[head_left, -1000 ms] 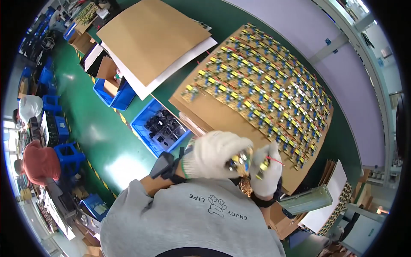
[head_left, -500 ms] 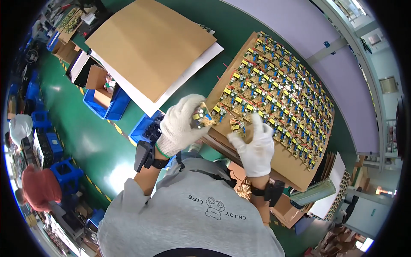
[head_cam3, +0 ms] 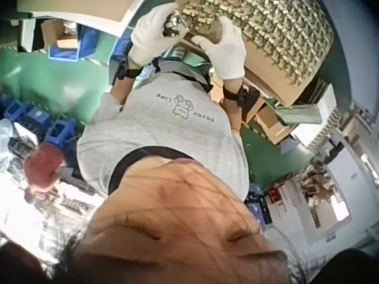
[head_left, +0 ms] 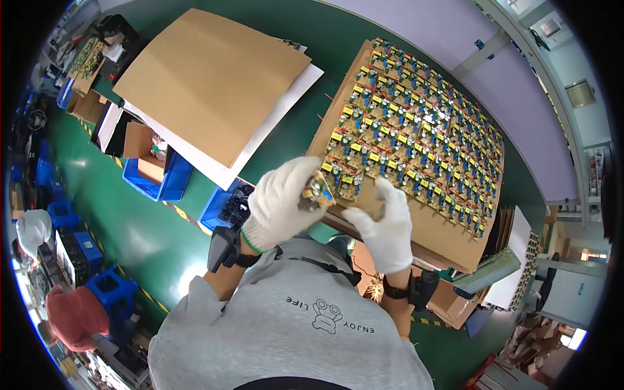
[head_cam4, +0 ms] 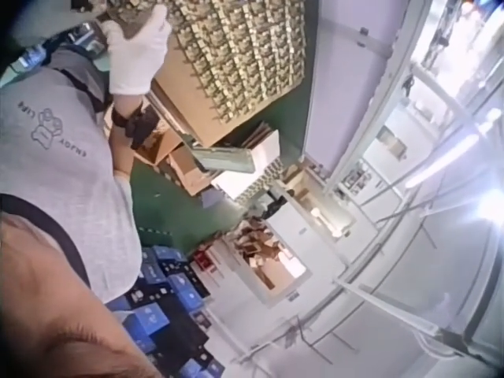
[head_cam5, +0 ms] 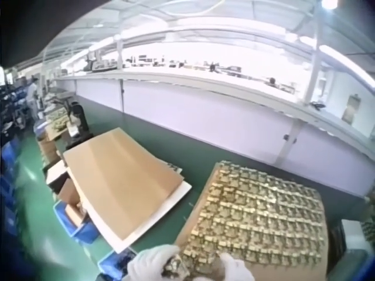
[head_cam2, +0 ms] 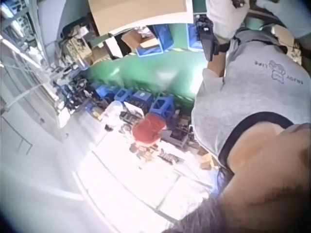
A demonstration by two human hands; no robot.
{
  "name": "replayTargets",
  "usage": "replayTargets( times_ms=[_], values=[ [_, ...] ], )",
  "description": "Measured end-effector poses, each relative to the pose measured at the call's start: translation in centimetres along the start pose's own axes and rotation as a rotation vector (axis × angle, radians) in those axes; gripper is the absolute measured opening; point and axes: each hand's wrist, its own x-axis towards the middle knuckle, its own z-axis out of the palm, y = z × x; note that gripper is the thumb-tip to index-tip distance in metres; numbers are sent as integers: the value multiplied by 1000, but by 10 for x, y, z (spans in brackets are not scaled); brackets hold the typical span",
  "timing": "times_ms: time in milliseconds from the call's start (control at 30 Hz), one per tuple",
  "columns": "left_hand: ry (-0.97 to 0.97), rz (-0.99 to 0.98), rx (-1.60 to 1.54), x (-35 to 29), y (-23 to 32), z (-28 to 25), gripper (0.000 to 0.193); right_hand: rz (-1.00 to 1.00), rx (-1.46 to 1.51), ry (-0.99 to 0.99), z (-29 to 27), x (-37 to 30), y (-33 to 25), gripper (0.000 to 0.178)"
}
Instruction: Assembling and inspecting small electronic components at a manufacturing workbench.
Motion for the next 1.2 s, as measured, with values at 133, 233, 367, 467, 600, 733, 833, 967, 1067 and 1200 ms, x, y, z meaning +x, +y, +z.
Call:
replayTargets(
  times_ms=[133,233,367,467,600,733,833,967,1067,1200],
  values=[
    [-119,86,-100,0,35,10,73,140,488,-31,-2,-11,-24,32],
    [-42,158,-70,2,39,16,72,202,390,33,0,-14,-29,26],
    [-43,350,68,5,36,13,65,450,583,15,-2,-21,-21,31],
    [-123,310,-113,-1,31,21,50,466,846,136,8,-24,-15,40],
    [-121,133,-573,-5,27,21,40,561,1615,-136,2,-17,5,42],
    [15,124,-262,0,25,16,42,400,317,136,14,-9,6,43],
    [-5,94,-203,-3,15,14,43,323,-350,241,16,-4,3,53],
    [28,40,-228,-8,2,11,44,411,-325,290,4,-12,6,68],
    [17,33,-230,-8,0,13,46,248,-215,91,-8,-15,29,64],
    [12,105,-176,-7,1,14,51,89,-93,-137,-6,-6,24,52]
  ],
)
